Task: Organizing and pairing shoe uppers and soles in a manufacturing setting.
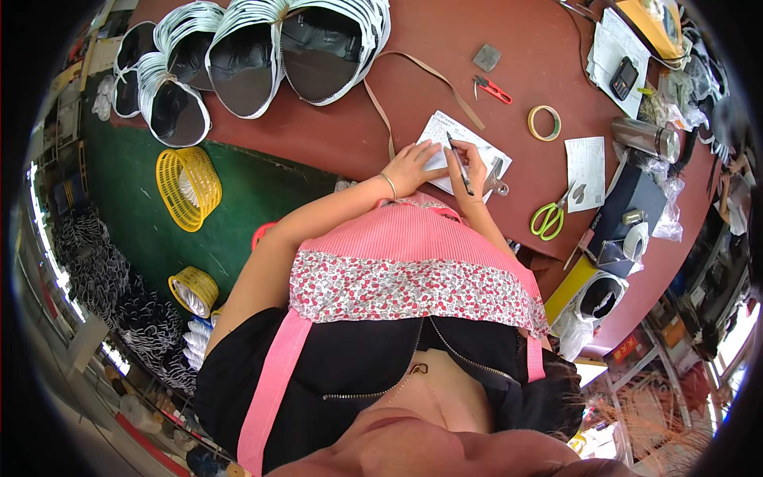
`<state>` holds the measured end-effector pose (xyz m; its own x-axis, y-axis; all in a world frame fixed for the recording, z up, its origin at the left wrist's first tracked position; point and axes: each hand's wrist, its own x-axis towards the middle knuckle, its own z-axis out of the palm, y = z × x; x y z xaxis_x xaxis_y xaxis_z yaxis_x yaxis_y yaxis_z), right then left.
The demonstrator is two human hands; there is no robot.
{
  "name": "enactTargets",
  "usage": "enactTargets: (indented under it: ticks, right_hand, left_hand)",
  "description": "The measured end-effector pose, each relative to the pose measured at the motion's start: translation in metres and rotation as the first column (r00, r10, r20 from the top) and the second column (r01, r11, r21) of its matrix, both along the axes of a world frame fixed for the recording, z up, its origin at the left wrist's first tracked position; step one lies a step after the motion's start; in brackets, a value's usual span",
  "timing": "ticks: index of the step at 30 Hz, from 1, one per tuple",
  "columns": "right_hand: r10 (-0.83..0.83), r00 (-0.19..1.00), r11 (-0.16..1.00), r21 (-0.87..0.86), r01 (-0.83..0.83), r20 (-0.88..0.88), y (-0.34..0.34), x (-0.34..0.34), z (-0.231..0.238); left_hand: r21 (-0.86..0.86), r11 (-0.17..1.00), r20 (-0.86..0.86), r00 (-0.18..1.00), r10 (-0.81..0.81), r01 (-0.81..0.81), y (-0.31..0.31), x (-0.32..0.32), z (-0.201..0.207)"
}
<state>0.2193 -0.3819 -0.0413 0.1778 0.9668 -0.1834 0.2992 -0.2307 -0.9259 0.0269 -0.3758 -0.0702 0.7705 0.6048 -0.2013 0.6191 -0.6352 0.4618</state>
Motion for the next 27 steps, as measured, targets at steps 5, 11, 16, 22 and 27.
enactTargets:
  ticks: [5, 11, 16, 22, 27]
  right_hand:
    - [-0.052, 0.994, 0.995, -0.093, 0.043, -0.099, -0.010, 0.006, -0.015]
    - [-0.126, 0.944, 0.991, -0.081, 0.107, -0.305, -0.011, 0.008, -0.025]
    - [-0.253, 0.893, 0.967, -0.126, 0.221, -0.371, -0.007, 0.014, -0.018]
    - [-0.313, 0.927, 0.950, -0.046, 0.310, -0.209, 0.007, 0.017, -0.018]
    - [-0.174, 0.982, 0.978, -0.101, 0.182, 0.078, 0.002, 0.030, -0.006]
  left_hand:
    - [0.064, 0.997, 0.060, 0.998, 0.028, -0.031, -0.004, 0.000, -0.006]
    - [-0.001, 1.000, 0.061, 0.998, 0.028, -0.028, -0.001, 0.002, 0.004]
    - [-0.032, 0.999, -0.006, 1.000, -0.003, 0.003, 0.003, 0.004, 0.011]
    - [0.013, 1.000, -0.052, 0.998, -0.026, 0.027, 0.006, 0.006, 0.016]
    - [-0.004, 0.997, -0.107, 0.991, -0.081, 0.081, 0.004, 0.007, 0.015]
